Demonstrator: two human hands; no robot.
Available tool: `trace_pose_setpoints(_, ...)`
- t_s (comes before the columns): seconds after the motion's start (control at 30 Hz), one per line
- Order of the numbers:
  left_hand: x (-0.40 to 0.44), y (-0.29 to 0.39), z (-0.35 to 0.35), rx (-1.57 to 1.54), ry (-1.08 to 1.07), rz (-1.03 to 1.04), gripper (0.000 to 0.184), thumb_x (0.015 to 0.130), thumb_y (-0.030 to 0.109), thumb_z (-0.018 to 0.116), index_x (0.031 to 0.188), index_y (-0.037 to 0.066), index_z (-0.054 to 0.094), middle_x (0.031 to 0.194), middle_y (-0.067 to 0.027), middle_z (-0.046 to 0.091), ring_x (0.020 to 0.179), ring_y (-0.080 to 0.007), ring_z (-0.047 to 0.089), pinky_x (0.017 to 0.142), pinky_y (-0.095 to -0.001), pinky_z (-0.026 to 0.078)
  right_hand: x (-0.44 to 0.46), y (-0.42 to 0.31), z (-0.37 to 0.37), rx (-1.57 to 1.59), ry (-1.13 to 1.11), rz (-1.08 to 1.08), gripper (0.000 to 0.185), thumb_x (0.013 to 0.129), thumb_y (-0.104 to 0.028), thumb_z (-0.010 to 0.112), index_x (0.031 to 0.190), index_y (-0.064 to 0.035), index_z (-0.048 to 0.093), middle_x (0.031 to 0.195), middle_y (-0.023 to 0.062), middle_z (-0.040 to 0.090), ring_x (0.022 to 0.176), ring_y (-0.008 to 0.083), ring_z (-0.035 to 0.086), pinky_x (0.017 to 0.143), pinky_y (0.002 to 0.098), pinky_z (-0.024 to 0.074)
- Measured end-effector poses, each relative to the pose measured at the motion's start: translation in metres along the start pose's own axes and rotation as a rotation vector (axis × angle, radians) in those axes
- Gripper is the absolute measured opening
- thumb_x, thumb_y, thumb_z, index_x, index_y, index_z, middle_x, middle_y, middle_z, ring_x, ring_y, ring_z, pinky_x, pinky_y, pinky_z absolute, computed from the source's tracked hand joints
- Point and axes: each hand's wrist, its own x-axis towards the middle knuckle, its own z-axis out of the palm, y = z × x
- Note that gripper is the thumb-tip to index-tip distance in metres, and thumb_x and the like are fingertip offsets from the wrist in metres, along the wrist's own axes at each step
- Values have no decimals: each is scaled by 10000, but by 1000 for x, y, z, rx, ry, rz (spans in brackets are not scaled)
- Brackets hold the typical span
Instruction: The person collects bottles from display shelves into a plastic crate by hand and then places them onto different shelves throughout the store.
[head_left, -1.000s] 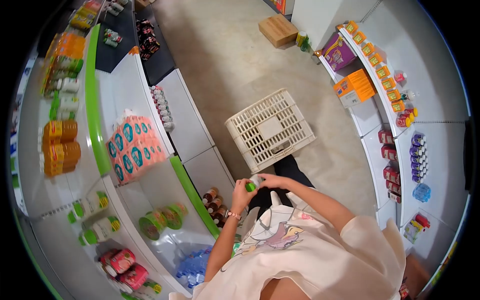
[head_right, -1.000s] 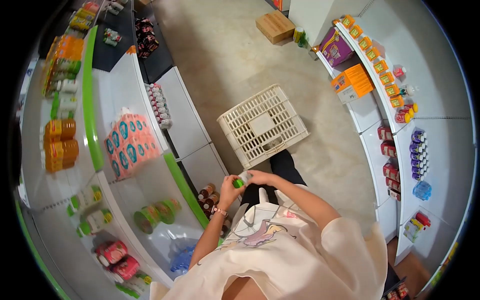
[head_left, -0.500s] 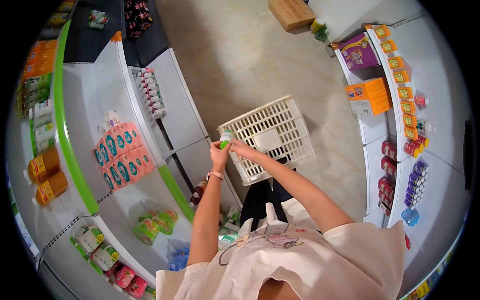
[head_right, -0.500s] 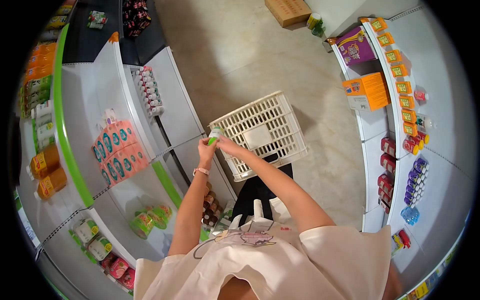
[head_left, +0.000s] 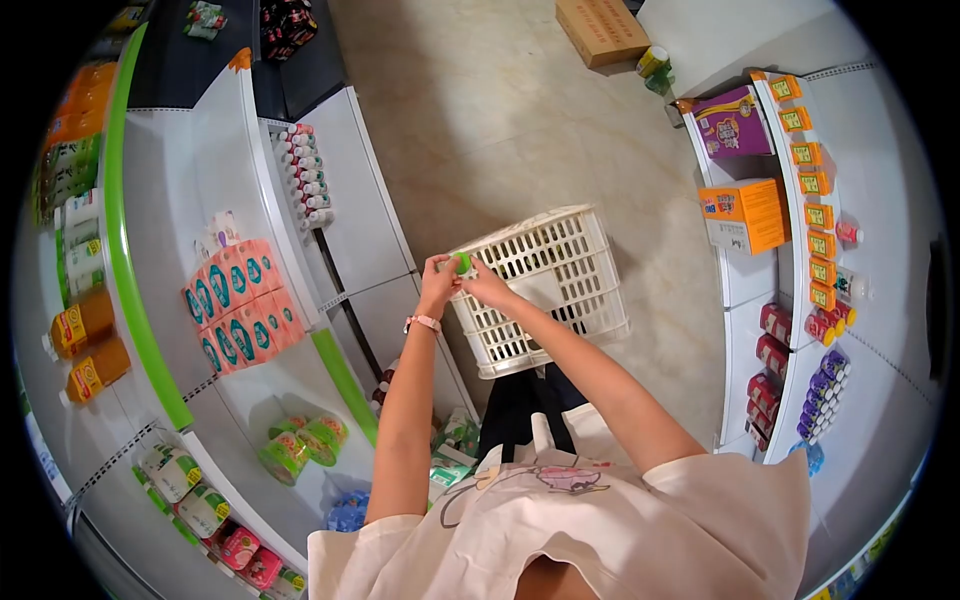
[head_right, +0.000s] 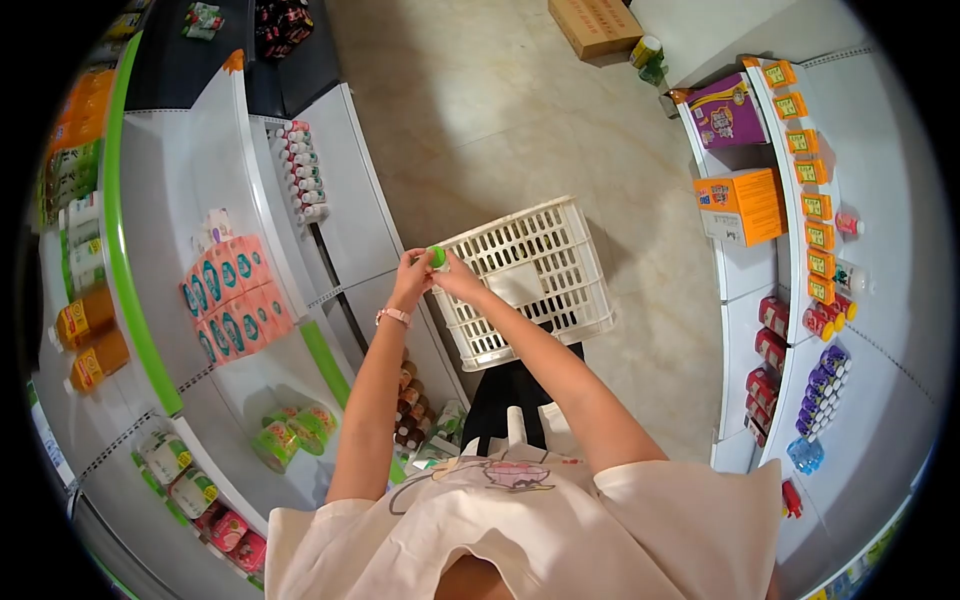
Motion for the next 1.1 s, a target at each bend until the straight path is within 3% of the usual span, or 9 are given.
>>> trace_pose_setpoints(0.17, -15, -5, -8, -213, -119, -51, 226, 890, 251, 560, 1051, 111, 486, 795, -26, 553, 680, -136, 574, 602, -255, 504, -8, 12, 3, 39, 40, -45, 519, 756, -91, 536, 1252, 11, 423, 1093, 138, 582, 1028, 199, 556, 873, 307, 428)
trace_pose_setpoints(0.3, -23, -3, -5, -312, -96, -28, 224, 894, 241, 550, 1061, 101, 495, 832, -23, 530, 753, -138, 566, 675, -283, 517, -4, 15, 3, -44, 4, -44, 594, 783, -130, 571, 1315, 0, 343, 1043, 136, 569, 923, 188, 569, 790, 288, 453)
trace_pose_setpoints(0.4, -18, -9, -12, -380, -108, -60, 225, 890, 235, 555, 1063, 104, 496, 880, -26, 524, 803, -147, 555, 733, -294, 517, -4, 6, 3, 106, -55, 28, 566, 790, -127, 566, 1298, -5, 347, 1001, 129, 582, 909, 185, 570, 780, 280, 452)
trace_pose_setpoints(0.43, -16, -12, -15, -398, -116, -79, 224, 888, 232, 556, 1062, 104, 496, 895, -27, 521, 816, -149, 551, 747, -296, 515, 12, 28, 7, 175, -66, 21, 560, 791, -173, 577, 1279, -11, 354, 963, 99, 592, 902, 180, 566, 788, 311, 449)
trace_pose_setpoints(0.53, -19, -13, -16, -419, -99, -112, 225, 883, 221, 563, 1059, 99, 494, 911, -28, 515, 827, -153, 544, 775, -302, 504, 0, -2, 3, 103, -78, 271, 595, 785, -279, 600, 1280, -51, 361, 1026, 86, 575, 965, 182, 540, 814, 362, 436)
trace_pose_setpoints(0.73, -11, -25, -11, -484, -101, 39, 218, 882, 204, 556, 1057, 93, 487, 972, -46, 514, 902, -163, 532, 843, -338, 485, 2, 4, -8, 108, -60, 242, 620, 758, -384, 597, 1289, -125, 410, 1148, 64, 516, 1061, 188, 475, 834, 400, 423)
trace_pose_setpoints(0.93, -20, -17, -7, -393, -11, 9, 249, 875, 231, 564, 1067, 89, 494, 979, -44, 506, 843, -153, 524, 833, -360, 506, 4, 5, -12, 40, 6, 228, 457, 800, -258, 536, 1238, -135, 497, 1028, 19, 579, 843, 118, 536, 701, 276, 446)
trace_pose_setpoints(1.0, -23, -14, -11, -322, 43, -13, 275, 871, 246, 564, 1083, 86, 496, 961, -36, 487, 783, -143, 505, 800, -367, 524, 8, 25, -17, 89, 90, 106, 432, 778, -245, 580, 1171, -74, 525, 831, 24, 577, 654, 92, 502, 525, 241, 417)
trace_pose_setpoints(1.1, -35, -19, -16, -320, 116, -22, 305, 865, 260, 563, 1103, 82, 496, 929, -24, 453, 710, -127, 473, 744, -366, 542, -3, 44, -34, 34, 144, 91, 373, 843, -281, 546, 1153, -74, 531, 888, 38, 608, 705, 111, 550, 588, 238, 443)
